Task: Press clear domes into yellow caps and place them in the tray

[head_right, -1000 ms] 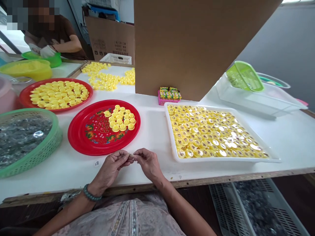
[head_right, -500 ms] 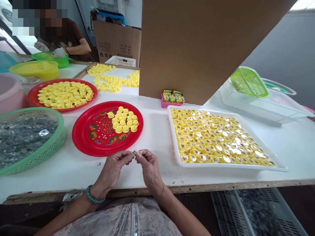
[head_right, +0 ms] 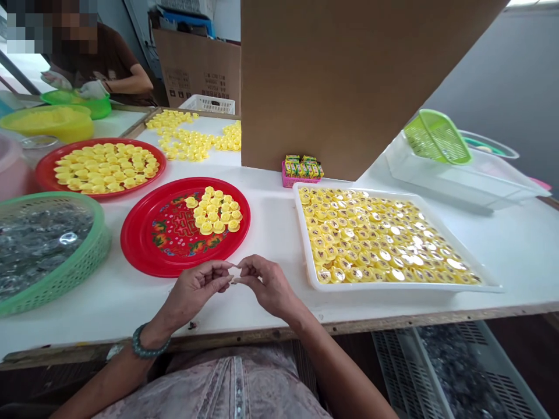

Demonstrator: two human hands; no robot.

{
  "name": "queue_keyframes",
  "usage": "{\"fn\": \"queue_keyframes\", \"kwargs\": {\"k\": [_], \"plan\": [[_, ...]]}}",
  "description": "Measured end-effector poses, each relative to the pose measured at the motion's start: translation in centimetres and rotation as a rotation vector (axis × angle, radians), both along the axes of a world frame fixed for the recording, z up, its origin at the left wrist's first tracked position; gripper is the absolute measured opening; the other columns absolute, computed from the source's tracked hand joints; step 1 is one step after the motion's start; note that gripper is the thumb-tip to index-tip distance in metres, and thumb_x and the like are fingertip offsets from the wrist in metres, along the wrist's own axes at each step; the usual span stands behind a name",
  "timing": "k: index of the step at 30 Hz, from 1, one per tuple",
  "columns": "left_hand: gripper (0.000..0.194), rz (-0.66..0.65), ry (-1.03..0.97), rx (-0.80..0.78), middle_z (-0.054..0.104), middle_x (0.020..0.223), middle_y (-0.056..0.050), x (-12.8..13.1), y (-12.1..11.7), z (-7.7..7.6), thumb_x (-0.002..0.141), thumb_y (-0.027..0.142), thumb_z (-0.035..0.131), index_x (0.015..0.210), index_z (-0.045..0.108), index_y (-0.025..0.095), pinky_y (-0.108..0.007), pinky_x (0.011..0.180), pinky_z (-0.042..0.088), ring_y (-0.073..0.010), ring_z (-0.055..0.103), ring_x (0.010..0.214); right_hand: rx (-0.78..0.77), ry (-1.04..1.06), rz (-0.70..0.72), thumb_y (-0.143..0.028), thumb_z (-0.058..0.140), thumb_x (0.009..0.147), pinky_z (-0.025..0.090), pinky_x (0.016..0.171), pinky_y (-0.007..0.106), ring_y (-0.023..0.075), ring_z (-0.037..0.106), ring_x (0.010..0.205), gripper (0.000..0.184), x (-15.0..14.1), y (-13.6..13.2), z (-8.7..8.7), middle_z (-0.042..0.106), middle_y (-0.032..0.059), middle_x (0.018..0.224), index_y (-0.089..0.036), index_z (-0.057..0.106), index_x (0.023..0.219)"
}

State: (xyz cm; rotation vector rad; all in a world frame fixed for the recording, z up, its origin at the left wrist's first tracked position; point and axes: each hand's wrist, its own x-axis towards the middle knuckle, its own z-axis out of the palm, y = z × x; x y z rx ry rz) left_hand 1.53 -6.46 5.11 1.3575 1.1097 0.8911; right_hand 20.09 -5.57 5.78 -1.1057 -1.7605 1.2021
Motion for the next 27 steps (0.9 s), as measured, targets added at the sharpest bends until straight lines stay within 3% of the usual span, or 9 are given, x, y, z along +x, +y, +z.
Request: {"fn": "queue_keyframes", "kwargs": {"k": [4, 8, 11, 15, 20, 27], "plan": [[0.02, 0.016, -0.106, -0.057, 0.066, 0.08, -0.003, 0.2, -0.4, -0.2, 0.078, 0.028, 0.062, 0.094, 0.064, 0.016, -0.026, 0.072, 0.05, -0.0136, 0.061, 0.076, -0.059, 0.213, -0.093, -0.024, 0.063, 0.079, 0.047, 0.066, 0.025, 0.012, 0.056, 0.072, 0.028, -0.2, -0.4, -0.9, 0.059, -0.0002, 0.078, -0.021, 0.053, 0.106], [0.019, 0.031, -0.189, -0.115, 0.068, 0.086, -0.004, 0.7, -0.5, -0.4, 0.076, 0.025, 0.063, 0.093, 0.064, 0.016, -0.027, 0.077, 0.051, -0.0141, 0.062, 0.08, -0.055, 0.296, -0.154, -0.026, 0.064, 0.08, 0.049, 0.068, 0.026, 0.0124, 0.058, 0.075, 0.031, -0.8, -0.3, -1.2, 0.06, 0.0006, 0.081, -0.022, 0.052, 0.108], [0.017, 0.11, -0.168, -0.099, 0.066, 0.078, -0.001, 1.1, -0.4, -1.0, 0.07, 0.023, 0.07, 0.083, 0.063, 0.016, -0.024, 0.071, 0.051, -0.0122, 0.061, 0.075, -0.036, 0.322, -0.146, -0.025, 0.06, 0.083, 0.051, 0.072, 0.028, 0.013, 0.06, 0.08, 0.03, -1.3, -0.2, -1.1, 0.062, 0.0019, 0.087, -0.023, 0.051, 0.112], [0.016, 0.224, -0.227, -0.128, 0.065, 0.076, 0.0, 1.1, -0.2, -1.4, 0.069, 0.024, 0.071, 0.081, 0.063, 0.016, -0.023, 0.07, 0.051, -0.011, 0.061, 0.072, 0.108, 0.18, -0.231, -0.023, 0.056, 0.085, 0.051, 0.076, 0.029, 0.0148, 0.06, 0.087, 0.024, -1.6, -0.6, -1.1, 0.062, 0.0048, 0.099, -0.023, 0.054, 0.11], [0.027, 0.302, -0.392, -0.187, 0.067, 0.082, 0.001, 0.9, -0.2, -1.5, 0.069, 0.022, 0.072, 0.095, 0.065, 0.019, -0.023, 0.074, 0.05, -0.0107, 0.061, 0.078, 0.275, -0.12, -0.259, -0.018, 0.065, 0.078, 0.05, 0.065, 0.026, 0.0138, 0.058, 0.074, 0.025, -2.0, -1.2, -1.7, 0.062, 0.0034, 0.087, -0.021, 0.061, 0.102], [0.02, 0.277, -0.335, -0.172, 0.07, 0.086, -0.004, 0.9, -0.3, -1.6, 0.072, 0.024, 0.069, 0.09, 0.067, 0.016, -0.025, 0.076, 0.049, -0.0142, 0.062, 0.083, 0.296, -0.113, -0.216, -0.016, 0.059, 0.082, 0.05, 0.064, 0.023, 0.0116, 0.058, 0.069, 0.014, -2.7, -1.1, -1.9, 0.063, 0.0018, 0.081, -0.02, 0.063, 0.095]]}}
